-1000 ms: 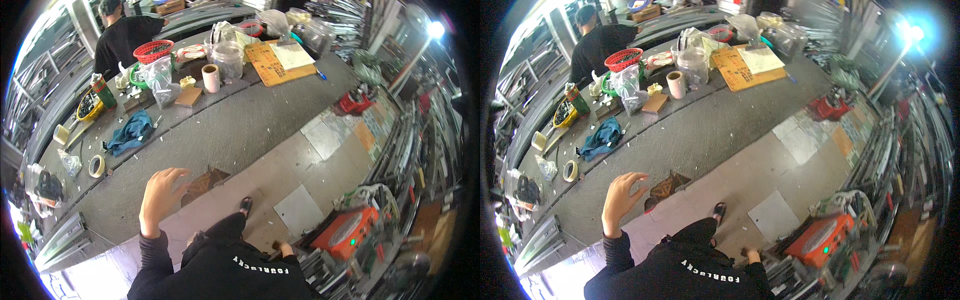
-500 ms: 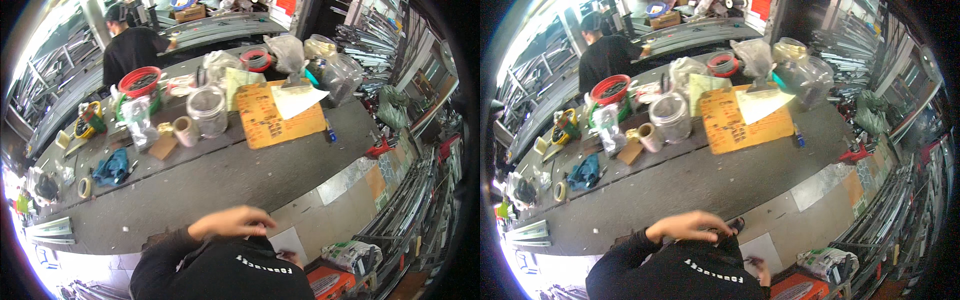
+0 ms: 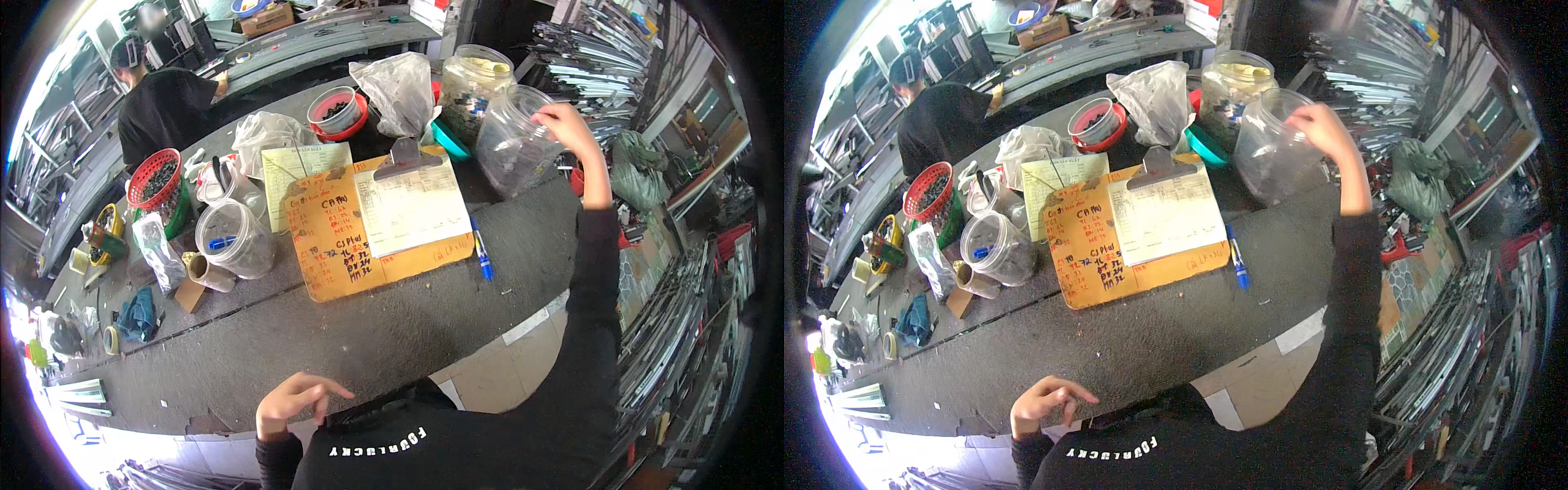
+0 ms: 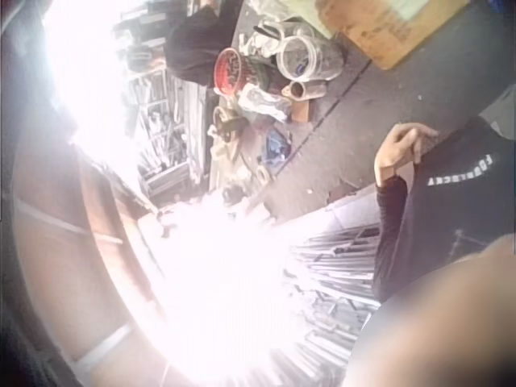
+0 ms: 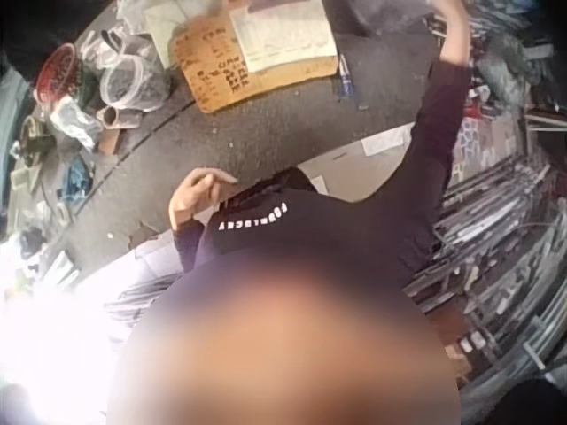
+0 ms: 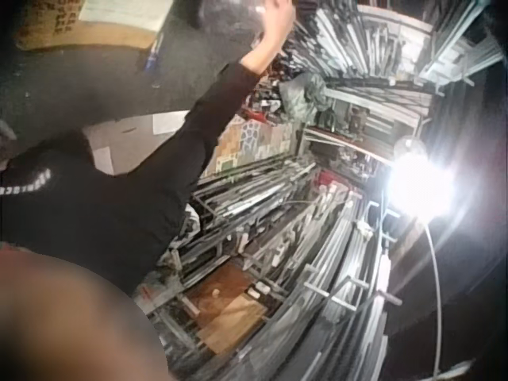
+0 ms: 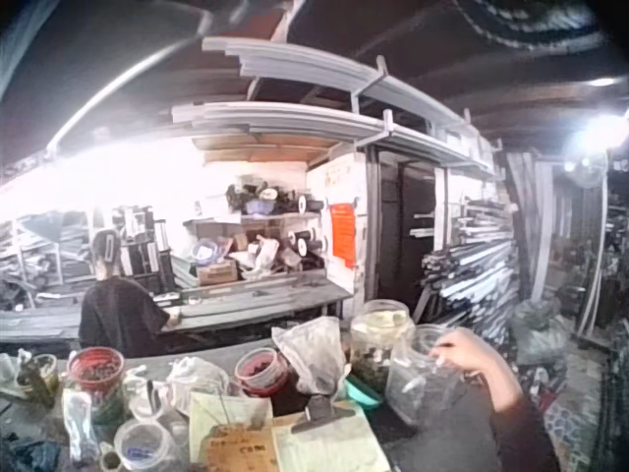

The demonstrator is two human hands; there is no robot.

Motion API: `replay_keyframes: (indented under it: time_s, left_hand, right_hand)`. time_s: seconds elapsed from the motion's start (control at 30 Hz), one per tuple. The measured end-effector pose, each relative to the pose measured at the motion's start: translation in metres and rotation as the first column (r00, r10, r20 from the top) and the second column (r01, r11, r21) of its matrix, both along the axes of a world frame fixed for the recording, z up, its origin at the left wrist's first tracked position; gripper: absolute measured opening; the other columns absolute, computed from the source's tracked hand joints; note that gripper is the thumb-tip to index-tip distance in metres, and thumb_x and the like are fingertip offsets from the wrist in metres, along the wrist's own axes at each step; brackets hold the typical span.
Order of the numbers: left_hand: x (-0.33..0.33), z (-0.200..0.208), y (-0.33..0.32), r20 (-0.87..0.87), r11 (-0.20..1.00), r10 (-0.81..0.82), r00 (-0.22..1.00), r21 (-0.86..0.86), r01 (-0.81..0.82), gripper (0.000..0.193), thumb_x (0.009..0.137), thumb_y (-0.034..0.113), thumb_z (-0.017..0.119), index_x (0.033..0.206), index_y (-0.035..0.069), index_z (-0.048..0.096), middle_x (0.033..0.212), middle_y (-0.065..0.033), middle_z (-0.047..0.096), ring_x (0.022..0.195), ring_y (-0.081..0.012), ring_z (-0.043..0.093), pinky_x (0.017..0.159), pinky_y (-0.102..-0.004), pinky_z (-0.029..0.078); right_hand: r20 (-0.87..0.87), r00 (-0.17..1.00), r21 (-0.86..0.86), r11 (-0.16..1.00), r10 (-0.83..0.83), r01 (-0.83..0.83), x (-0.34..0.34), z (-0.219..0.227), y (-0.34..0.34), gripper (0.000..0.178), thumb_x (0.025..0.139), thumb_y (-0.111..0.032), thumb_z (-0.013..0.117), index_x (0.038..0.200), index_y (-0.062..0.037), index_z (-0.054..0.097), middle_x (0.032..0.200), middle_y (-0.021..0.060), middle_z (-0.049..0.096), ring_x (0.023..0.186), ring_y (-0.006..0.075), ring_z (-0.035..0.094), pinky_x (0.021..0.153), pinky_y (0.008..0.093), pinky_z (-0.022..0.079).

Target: The person assembles small metal profile components on a workbench. They insert a black plastic piece into a metal profile, apply tape, and use scissors to trim a thin strip. The person then inserts a small metal piece into the profile and continues assembling parts.

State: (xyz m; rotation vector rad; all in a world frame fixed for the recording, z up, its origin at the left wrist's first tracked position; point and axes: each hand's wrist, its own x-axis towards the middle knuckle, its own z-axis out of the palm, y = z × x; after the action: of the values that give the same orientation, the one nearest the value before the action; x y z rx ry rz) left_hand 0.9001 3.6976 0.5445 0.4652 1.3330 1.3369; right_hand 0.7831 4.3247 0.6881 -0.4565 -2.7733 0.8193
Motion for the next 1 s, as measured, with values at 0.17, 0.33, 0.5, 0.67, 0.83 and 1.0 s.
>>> replay_keyframes:
  time_s: [0.17,0.33,0.5,0.67,0.83,1.0]
  left_hand:
    - [0.05,-0.017,-0.017,-0.101,0.866,0.5,0.86,0.044,-0.498,0.074,0.099,0.057,0.05,0.125,-0.012,0.062,0.063,-0.0108,0.063,0.061,-0.0187,0.064,0.06,-0.0296,0.049]
    - [0.072,-0.044,-0.007,-0.001,0.575,0.813,0.582,0.149,-0.804,0.069,0.099,0.055,0.051,0.124,-0.008,0.062,0.061,-0.0101,0.06,0.056,-0.0205,0.06,0.059,-0.032,0.049]
    - [0.05,-0.056,0.015,0.028,0.496,0.86,0.509,0.185,-0.848,0.057,0.105,0.045,0.045,0.127,-0.004,0.06,0.065,-0.0083,0.06,0.057,-0.0183,0.059,0.055,-0.0304,0.049]
    - [0.043,-0.049,0.034,0.023,0.454,0.888,0.459,0.111,-0.884,0.046,0.107,0.037,0.041,0.125,0.001,0.063,0.07,-0.0056,0.06,0.06,-0.0158,0.058,0.056,-0.0294,0.047]
    - [0.047,-0.046,0.041,0.038,0.397,0.917,0.398,0.024,-0.917,0.039,0.105,0.033,0.046,0.12,0.003,0.065,0.071,-0.0053,0.061,0.061,-0.0155,0.057,0.059,-0.029,0.045]
    - [0.053,-0.042,0.03,0.053,0.418,0.906,0.42,0.047,-0.907,0.039,0.105,0.032,0.046,0.121,0.003,0.064,0.071,-0.0063,0.061,0.062,-0.016,0.056,0.061,-0.0307,0.046]
  right_hand:
    - [0.798,0.545,-0.091,0.945,0.257,-0.313,-0.082,0.01,0.039,0.029,0.088,-0.024,0.069,0.113,-0.01,0.076,0.106,0.0059,0.075,0.095,0.0194,0.072,0.079,0.0418,0.055]
    - [0.758,0.378,-0.456,0.846,0.532,-0.276,-0.093,-0.02,0.056,0.043,0.095,-0.024,0.063,0.136,-0.0119,0.062,0.13,0.01,0.065,0.105,0.0248,0.067,0.083,0.0438,0.058]
    - [0.678,0.339,-0.608,0.757,0.652,-0.242,-0.085,-0.028,0.056,0.045,0.101,-0.042,0.054,0.122,-0.004,0.067,0.117,0.0063,0.065,0.091,0.0212,0.062,0.071,0.0341,0.054]
    - [0.667,0.592,-0.261,0.886,0.453,-0.383,-0.077,-0.02,0.043,0.027,0.096,-0.032,0.067,0.108,-0.0072,0.07,0.089,-0.0007,0.066,0.078,0.0113,0.059,0.066,0.0331,0.053]
    - [0.547,0.709,-0.299,0.895,0.446,-0.331,-0.074,-0.008,0.053,0.031,0.095,-0.028,0.068,0.119,-0.0083,0.07,0.082,-0.0005,0.07,0.062,0.0082,0.06,0.053,0.0258,0.048]
    - [0.426,0.841,-0.201,0.941,0.333,-0.271,-0.069,-0.003,0.091,0.033,0.097,-0.022,0.061,0.126,-0.008,0.067,0.077,0.0025,0.069,0.058,0.0077,0.057,0.047,0.0249,0.041]
